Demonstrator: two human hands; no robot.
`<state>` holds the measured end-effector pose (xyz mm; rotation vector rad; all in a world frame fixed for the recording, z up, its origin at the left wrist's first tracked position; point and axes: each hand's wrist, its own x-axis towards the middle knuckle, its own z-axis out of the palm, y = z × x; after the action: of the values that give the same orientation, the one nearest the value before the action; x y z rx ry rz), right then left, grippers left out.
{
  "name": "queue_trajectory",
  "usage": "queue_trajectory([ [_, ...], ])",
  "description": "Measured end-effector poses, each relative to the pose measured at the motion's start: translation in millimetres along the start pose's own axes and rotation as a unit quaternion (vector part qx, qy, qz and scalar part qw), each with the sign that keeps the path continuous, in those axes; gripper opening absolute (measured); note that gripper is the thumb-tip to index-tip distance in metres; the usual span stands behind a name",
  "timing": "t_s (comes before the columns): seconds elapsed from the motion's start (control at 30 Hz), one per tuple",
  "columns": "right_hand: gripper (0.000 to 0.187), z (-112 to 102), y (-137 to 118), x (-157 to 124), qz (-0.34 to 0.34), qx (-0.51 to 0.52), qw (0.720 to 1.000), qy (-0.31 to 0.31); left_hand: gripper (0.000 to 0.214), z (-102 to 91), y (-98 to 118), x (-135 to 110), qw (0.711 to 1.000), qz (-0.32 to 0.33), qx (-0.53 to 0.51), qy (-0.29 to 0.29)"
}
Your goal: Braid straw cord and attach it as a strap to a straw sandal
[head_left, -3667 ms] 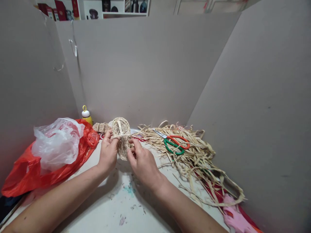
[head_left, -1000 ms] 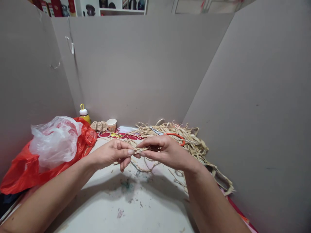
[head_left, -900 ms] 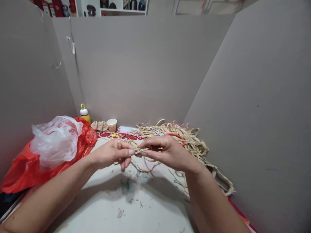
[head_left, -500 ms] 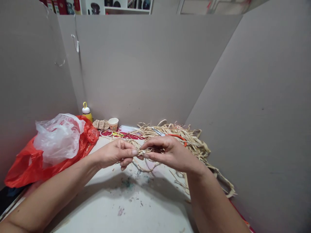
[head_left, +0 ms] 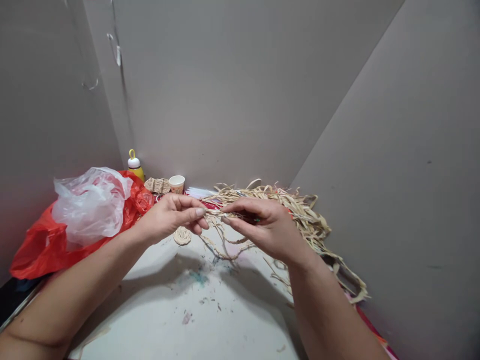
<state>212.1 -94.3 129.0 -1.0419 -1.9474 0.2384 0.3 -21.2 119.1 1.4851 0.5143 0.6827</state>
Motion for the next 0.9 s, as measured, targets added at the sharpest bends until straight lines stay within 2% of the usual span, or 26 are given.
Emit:
queue_trajectory([
  [0.2,0.014,7.9,-1.5,-1.2,0.016,0.011,1.0,0.021,0.015,2.7,8.8,-4.8,1.0,0.017,0.026,0.005],
  [0.37,0.013,5.4,-1.5,-0.4,0.012,-0.008,1.0,0.003,0.022,4.4,0.9,-1.7,1.0,-0.008,-0.028,0.01],
  [0.43,0.014,3.5,0.0,0.4,0.001,-0.031,0.999,-0.013,0.027,8.5,-5.1,0.3,0.997,-0.019,-0.073,0.029],
  [0.53,0.015,2.0,5.3,1.7,-0.004,-0.072,0.996,-0.05,0.026,17.8,-17.4,4.6,0.985,-0.005,-0.141,0.098],
  [0.63,0.018,3.4,14.7,2.6,0.008,-0.113,0.99,-0.081,0.033,25.4,-32.2,10.3,0.972,-0.006,-0.192,0.138],
  [0.73,0.021,6.7,24.3,2.8,0.022,-0.144,0.984,-0.105,0.038,27.8,-44.8,15.0,0.963,-0.014,-0.22,0.156],
  [0.9,0.024,11.0,30.9,3.2,0.054,-0.152,0.974,-0.157,0.041,30.1,-53.7,15.3,0.968,0.01,-0.191,0.16],
])
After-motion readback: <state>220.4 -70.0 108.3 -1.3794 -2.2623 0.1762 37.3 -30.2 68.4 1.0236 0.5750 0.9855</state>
